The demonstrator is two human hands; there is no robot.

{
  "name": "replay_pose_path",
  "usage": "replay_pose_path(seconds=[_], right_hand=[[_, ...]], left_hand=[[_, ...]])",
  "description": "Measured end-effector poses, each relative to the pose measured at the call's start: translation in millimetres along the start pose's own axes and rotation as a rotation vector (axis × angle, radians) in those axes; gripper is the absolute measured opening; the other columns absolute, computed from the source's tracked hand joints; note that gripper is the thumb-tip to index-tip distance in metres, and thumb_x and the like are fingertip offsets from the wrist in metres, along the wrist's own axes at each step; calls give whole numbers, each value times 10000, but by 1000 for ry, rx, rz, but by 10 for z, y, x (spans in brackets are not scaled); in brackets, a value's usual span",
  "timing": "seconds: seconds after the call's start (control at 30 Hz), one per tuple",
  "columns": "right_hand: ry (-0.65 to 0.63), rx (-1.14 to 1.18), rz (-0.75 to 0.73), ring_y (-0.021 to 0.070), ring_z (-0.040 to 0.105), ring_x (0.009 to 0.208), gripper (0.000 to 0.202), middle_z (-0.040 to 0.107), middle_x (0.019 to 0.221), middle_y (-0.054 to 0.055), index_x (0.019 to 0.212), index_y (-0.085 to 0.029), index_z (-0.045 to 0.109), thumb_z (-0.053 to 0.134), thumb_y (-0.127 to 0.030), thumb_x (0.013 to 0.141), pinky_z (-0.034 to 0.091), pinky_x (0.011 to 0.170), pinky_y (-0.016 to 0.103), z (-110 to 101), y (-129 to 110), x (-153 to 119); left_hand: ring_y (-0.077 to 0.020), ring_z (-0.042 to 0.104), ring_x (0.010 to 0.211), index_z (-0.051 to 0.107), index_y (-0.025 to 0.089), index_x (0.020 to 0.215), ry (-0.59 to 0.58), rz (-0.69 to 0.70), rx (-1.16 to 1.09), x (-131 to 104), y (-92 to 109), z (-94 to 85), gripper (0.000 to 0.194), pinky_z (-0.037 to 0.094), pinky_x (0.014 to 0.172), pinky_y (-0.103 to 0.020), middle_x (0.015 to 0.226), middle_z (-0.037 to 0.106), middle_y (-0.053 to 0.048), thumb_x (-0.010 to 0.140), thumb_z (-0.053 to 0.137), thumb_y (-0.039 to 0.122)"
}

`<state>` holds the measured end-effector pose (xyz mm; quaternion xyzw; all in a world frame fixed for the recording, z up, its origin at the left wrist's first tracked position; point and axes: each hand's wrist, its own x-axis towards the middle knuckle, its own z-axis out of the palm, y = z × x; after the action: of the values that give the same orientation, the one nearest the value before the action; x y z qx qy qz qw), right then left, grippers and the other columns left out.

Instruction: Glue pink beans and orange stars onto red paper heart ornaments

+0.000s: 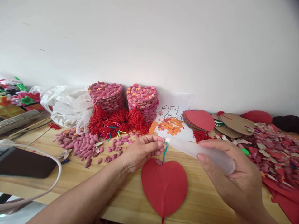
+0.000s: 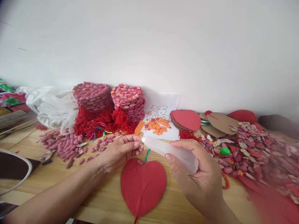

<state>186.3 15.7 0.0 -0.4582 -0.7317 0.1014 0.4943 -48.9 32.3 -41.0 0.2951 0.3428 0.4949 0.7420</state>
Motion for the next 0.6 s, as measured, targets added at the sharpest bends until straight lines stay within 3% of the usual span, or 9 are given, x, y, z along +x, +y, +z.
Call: replay_pose_path(seconds=[0.2, 0.37, 0.6], right_hand=[[-21, 13, -55, 133, 675, 784, 158, 709, 955, 0, 992, -257, 665, 711, -262, 841, 524, 595, 185, 26, 0, 15], [-10, -1, -24, 126, 669, 725, 161, 711, 925, -5, 991, -261, 668, 716, -262, 837, 508, 534, 183, 16, -9, 9], [-86, -6, -61, 144, 668, 745, 158, 705, 928, 7, 992, -256, 651, 700, -264, 843, 515, 555, 210, 6, -14, -12]], left_hand=[[-79, 628, 716, 723, 140, 851, 10, 0, -8, 14, -8, -24, 203, 479, 673, -185, 772, 682, -14, 721, 854, 224], [-81, 629, 705, 718, 129, 836, 42, 12, -21, 14, 10, -6, 215, 484, 659, -182, 751, 681, -17, 707, 862, 223], [-74, 627, 679, 722, 126, 832, 71, 23, -9, 25, 29, 5, 251, 484, 648, -177, 734, 691, -15, 680, 883, 244]])
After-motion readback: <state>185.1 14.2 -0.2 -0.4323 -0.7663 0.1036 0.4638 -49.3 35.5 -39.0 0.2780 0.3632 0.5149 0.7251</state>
